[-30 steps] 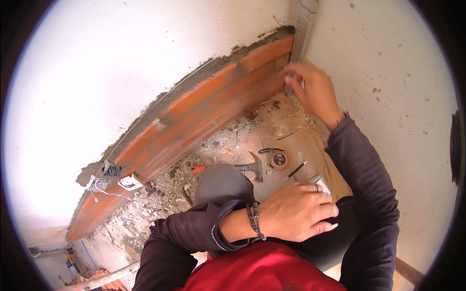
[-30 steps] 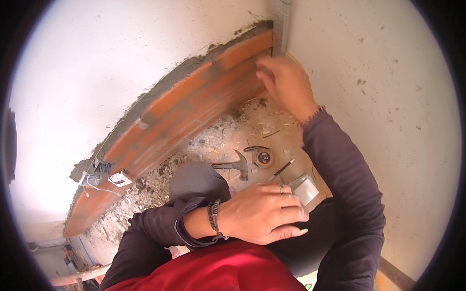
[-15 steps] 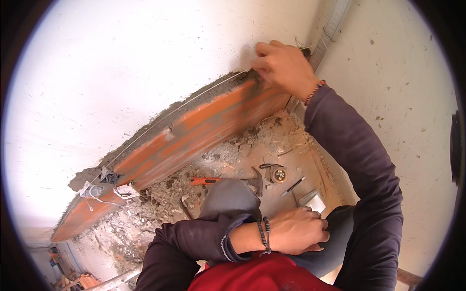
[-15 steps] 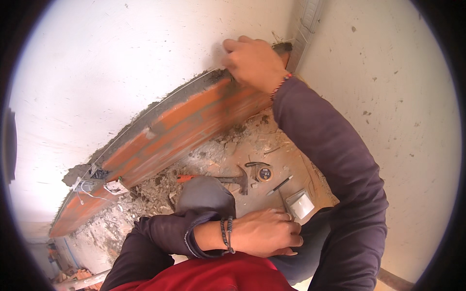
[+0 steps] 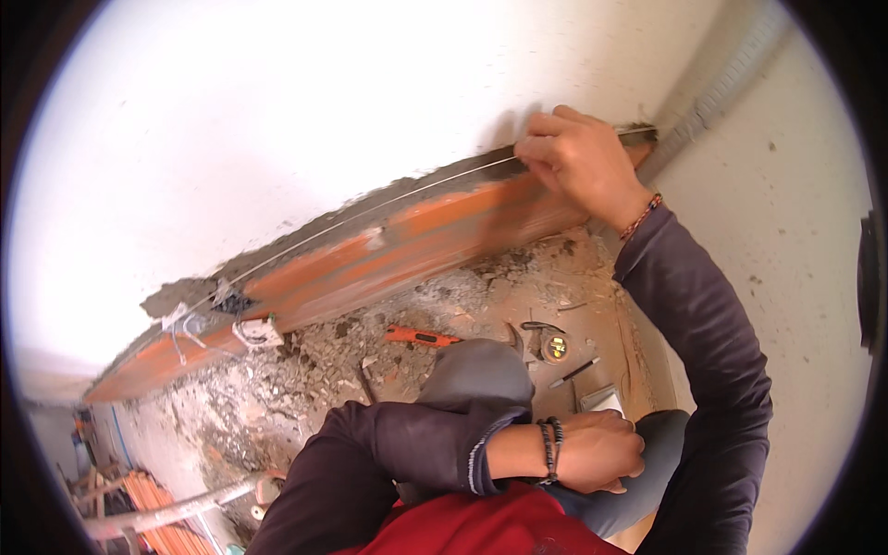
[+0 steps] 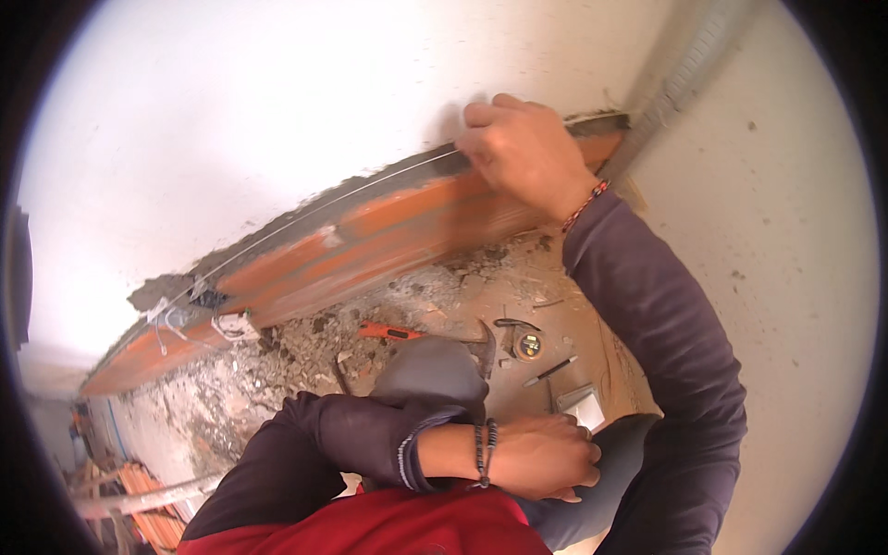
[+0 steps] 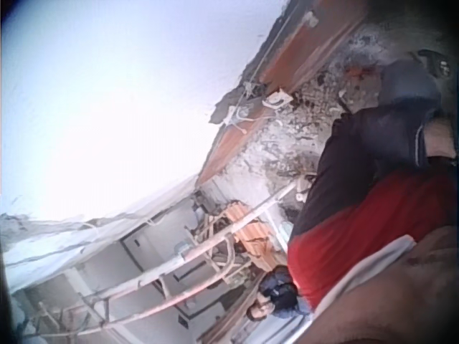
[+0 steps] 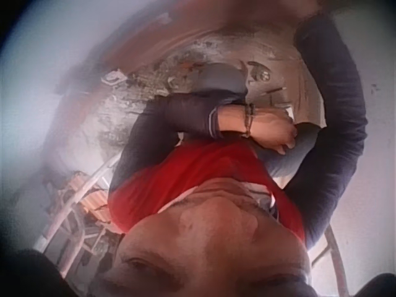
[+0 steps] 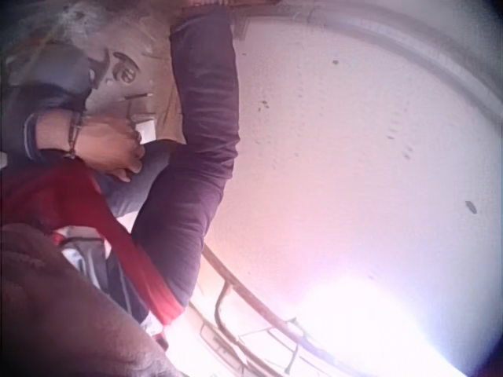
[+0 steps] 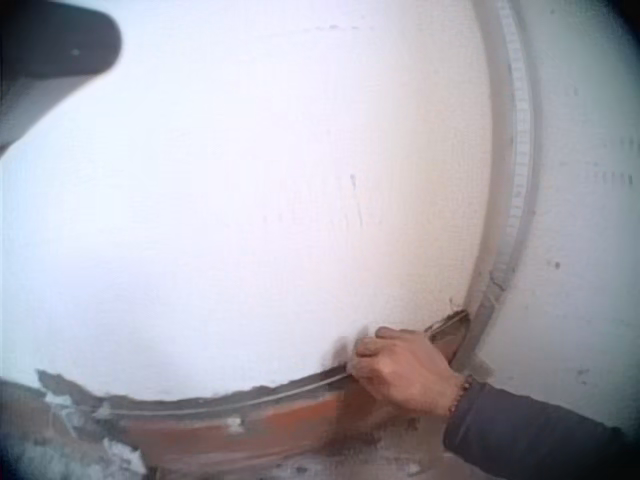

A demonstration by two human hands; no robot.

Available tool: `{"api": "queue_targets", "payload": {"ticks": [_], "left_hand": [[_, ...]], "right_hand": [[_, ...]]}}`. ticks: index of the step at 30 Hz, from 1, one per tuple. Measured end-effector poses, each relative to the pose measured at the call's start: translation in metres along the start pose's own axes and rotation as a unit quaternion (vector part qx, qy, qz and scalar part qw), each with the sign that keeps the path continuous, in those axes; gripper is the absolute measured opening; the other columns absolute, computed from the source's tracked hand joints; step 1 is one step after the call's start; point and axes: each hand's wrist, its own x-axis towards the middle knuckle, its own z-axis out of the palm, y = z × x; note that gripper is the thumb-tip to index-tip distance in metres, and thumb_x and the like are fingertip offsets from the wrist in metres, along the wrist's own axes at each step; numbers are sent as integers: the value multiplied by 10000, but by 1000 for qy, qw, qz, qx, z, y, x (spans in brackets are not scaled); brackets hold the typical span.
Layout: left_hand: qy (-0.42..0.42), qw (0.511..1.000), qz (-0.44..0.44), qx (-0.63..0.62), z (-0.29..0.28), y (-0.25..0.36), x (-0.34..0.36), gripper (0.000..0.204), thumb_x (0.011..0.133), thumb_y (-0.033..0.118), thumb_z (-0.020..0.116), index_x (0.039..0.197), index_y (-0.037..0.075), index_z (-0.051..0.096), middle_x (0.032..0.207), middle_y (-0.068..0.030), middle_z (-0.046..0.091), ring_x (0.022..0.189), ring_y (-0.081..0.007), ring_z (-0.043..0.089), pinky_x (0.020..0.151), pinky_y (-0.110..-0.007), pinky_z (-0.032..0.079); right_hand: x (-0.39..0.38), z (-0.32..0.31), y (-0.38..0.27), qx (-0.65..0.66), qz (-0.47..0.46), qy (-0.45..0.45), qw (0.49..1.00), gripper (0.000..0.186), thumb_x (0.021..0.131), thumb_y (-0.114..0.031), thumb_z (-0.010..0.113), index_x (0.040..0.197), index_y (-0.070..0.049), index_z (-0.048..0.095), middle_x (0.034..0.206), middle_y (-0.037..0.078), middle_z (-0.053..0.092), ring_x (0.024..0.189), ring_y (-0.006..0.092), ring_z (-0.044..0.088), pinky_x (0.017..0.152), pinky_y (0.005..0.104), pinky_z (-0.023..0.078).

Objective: The person measures a wall corner using a tape measure, square ruler, and pen, then aligns and fits a plastic conduit strip onto the corner over a recently bricked section.

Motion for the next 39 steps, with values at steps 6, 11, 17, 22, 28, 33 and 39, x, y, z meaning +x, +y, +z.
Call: {"api": "queue_targets", "payload": {"ticks": [6, 11, 17, 22, 28, 33, 39], "left_hand": [[10, 1000, 13, 25, 3, -1, -1, 291, 795, 342, 707, 806, 53, 677, 803, -121, 621, 830, -337, 640, 738, -439, 503], [55, 997, 6, 52, 4, 1, -13, 279, 745, 334, 744, 755, 59, 695, 747, -128, 643, 825, -337, 651, 724, -441, 513], [87, 992, -16, 89, 0, 9, -28, 269, 712, 324, 766, 743, 64, 705, 724, -127, 648, 824, -326, 662, 716, -438, 518], [89, 986, -44, 135, 1, 18, -42, 260, 725, 331, 752, 749, 74, 717, 744, -111, 659, 827, -302, 669, 738, -412, 516], [66, 984, -60, 153, 5, 24, -52, 236, 753, 334, 684, 825, 116, 741, 876, -90, 698, 874, -288, 678, 791, -413, 520], [431, 875, 62, 212, 68, -15, -34, 259, 673, 267, 683, 887, 145, 763, 996, -84, 721, 970, -266, 685, 870, -383, 521], [379, 885, 79, 260, 55, -10, -37, 256, 748, 303, 653, 880, 103, 744, 962, -68, 717, 932, -273, 679, 814, -413, 519]], "right_hand": [[34, 14, -48, 3, -40, -17, 999, 17, 752, -103, 644, 748, -88, 651, 824, 27, 596, 812, 237, 597, 662, 386, 525], [4, -19, -11, -33, 23, -67, 997, 27, 754, -91, 661, 777, -87, 648, 809, 37, 587, 760, 247, 584, 652, 382, 514], [31, -1, -50, -2, -29, -58, 998, 48, 746, -96, 663, 745, -92, 616, 762, 31, 575, 706, 243, 580, 600, 372, 507], [95, 49, -141, 88, -125, -1, 988, 78, 733, -81, 668, 713, -74, 593, 742, 46, 576, 710, 246, 610, 574, 382, 506], [144, 85, -228, 130, -170, 6, 977, 83, 764, -117, 634, 696, -80, 604, 761, 50, 603, 733, 265, 639, 599, 399, 526], [175, 107, -297, 153, -179, 1, 972, 89, 788, -129, 616, 717, -77, 624, 763, 54, 611, 728, 274, 646, 608, 401, 528], [153, 72, -279, 261, -130, 10, 956, 94, 781, -74, 608, 820, -79, 693, 818, 71, 644, 716, 290, 649, 625, 398, 525]]}}
